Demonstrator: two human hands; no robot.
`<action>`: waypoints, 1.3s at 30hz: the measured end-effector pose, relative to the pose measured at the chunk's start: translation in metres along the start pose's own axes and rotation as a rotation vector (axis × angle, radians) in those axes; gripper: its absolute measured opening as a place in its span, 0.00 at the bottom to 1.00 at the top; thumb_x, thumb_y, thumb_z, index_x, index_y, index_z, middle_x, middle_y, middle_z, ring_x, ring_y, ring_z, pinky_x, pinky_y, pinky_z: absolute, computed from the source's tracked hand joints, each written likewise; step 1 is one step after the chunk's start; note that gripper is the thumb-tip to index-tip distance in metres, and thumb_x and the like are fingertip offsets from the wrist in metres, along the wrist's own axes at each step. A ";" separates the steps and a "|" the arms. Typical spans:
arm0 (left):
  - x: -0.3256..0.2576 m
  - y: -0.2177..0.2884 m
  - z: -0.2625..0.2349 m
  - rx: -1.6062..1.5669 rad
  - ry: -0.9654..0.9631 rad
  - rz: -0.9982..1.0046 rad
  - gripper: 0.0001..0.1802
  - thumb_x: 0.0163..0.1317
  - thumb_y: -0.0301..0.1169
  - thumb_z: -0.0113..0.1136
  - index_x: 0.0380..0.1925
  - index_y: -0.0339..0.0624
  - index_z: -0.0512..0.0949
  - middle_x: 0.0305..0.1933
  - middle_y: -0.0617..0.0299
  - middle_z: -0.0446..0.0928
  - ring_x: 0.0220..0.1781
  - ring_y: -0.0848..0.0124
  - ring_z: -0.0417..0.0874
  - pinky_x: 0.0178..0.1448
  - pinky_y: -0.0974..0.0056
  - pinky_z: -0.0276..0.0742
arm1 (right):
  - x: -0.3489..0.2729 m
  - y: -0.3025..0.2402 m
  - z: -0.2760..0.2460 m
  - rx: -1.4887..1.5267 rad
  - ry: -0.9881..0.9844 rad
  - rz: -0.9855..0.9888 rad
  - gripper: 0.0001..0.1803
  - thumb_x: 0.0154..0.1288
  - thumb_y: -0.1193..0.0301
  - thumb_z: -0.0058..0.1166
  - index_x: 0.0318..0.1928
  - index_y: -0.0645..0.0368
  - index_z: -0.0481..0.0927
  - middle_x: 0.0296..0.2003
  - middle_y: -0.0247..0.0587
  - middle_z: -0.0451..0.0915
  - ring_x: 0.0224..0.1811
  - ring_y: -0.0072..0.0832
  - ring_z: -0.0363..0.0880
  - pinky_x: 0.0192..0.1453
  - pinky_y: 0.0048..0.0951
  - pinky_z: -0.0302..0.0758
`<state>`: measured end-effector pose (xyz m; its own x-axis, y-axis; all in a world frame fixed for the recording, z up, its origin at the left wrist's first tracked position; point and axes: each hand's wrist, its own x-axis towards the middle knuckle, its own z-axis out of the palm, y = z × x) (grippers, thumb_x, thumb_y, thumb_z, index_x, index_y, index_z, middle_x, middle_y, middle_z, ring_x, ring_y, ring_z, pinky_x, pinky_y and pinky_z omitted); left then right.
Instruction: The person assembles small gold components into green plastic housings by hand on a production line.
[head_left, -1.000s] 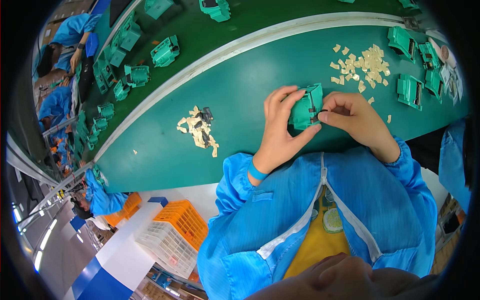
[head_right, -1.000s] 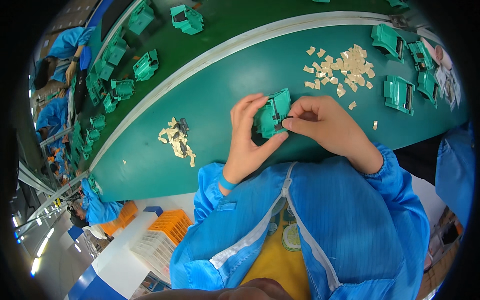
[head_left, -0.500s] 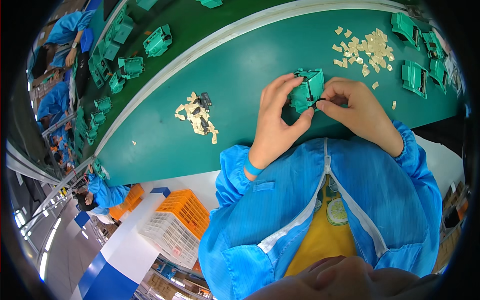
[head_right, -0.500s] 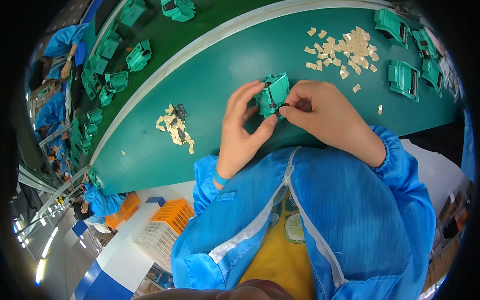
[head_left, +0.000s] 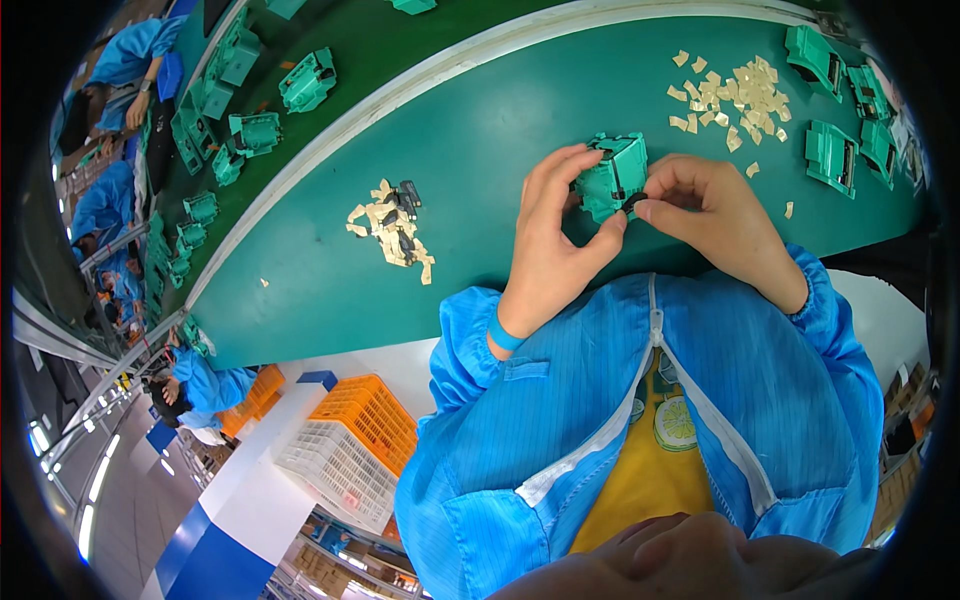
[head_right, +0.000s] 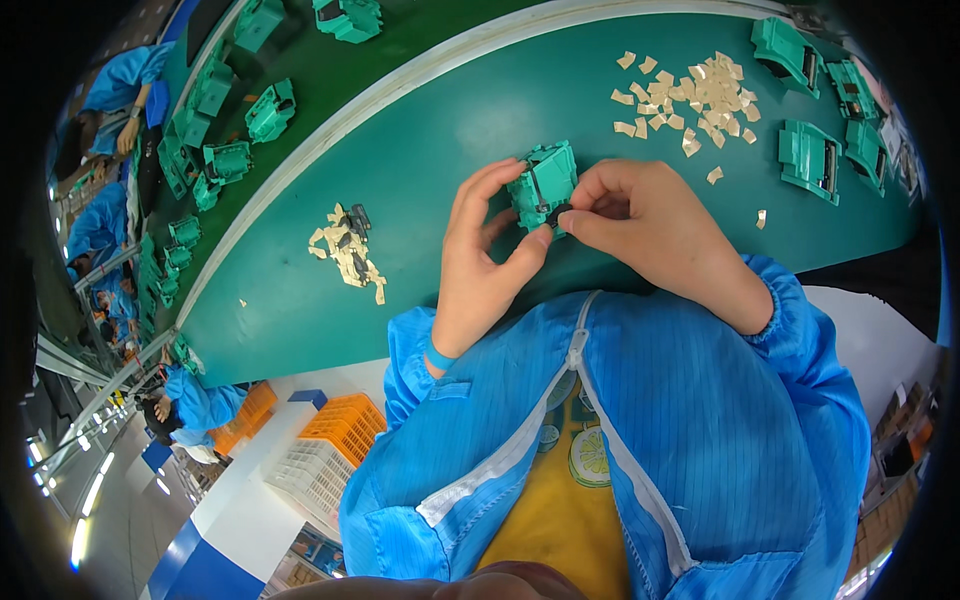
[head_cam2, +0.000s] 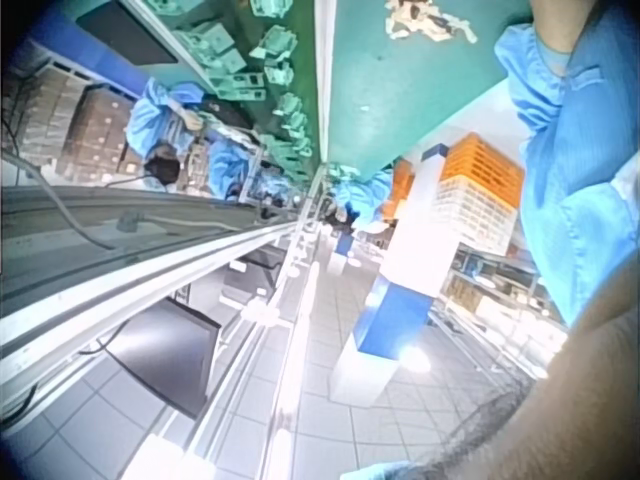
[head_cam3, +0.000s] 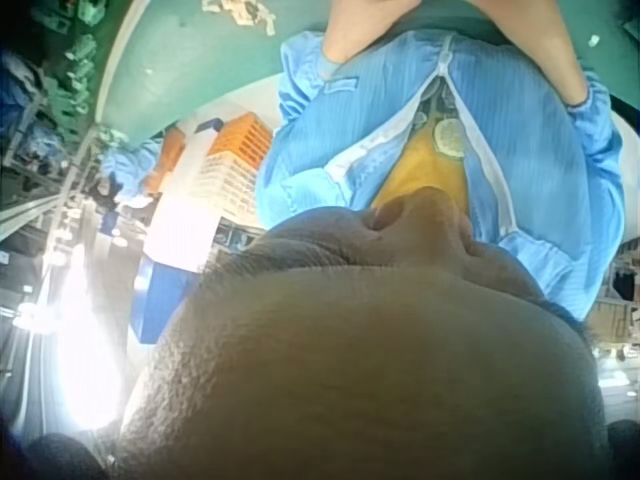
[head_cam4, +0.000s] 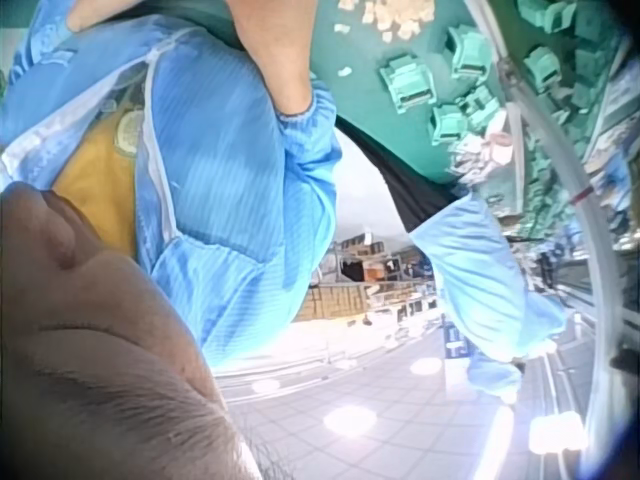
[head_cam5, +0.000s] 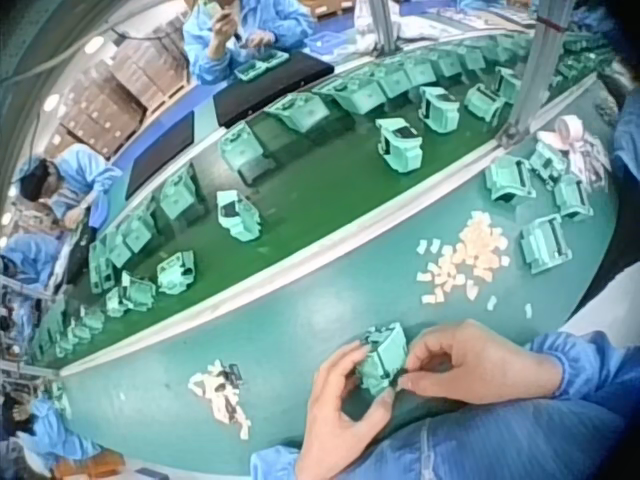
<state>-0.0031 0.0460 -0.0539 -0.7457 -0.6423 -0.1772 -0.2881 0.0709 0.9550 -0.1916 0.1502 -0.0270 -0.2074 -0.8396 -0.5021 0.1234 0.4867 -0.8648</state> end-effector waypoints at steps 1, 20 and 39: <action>0.000 0.001 0.001 0.001 0.000 -0.002 0.32 0.60 0.21 0.65 0.66 0.42 0.72 0.71 0.53 0.66 0.70 0.60 0.74 0.68 0.53 0.77 | 0.000 0.000 -0.001 -0.018 -0.013 0.002 0.08 0.67 0.74 0.65 0.38 0.67 0.82 0.30 0.32 0.82 0.33 0.15 0.78 0.38 0.21 0.75; 0.007 0.005 0.005 0.025 0.023 -0.062 0.30 0.59 0.19 0.63 0.63 0.40 0.71 0.67 0.54 0.69 0.65 0.61 0.77 0.67 0.52 0.79 | 0.008 0.010 0.007 -0.073 0.049 -0.081 0.08 0.67 0.74 0.64 0.34 0.67 0.81 0.27 0.34 0.81 0.31 0.17 0.78 0.35 0.23 0.75; 0.146 0.010 -0.019 0.692 0.607 0.487 0.27 0.52 0.29 0.69 0.55 0.37 0.80 0.61 0.40 0.74 0.64 0.40 0.71 0.68 0.45 0.71 | 0.052 0.085 -0.005 0.278 0.117 -0.356 0.04 0.75 0.77 0.55 0.46 0.60 0.74 0.36 0.36 0.81 0.35 0.22 0.81 0.42 0.23 0.77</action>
<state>-0.1036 -0.0615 -0.0660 -0.5008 -0.6895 0.5232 -0.4617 0.7241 0.5124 -0.1971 0.1496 -0.1269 -0.3902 -0.9021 -0.1845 0.2764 0.0764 -0.9580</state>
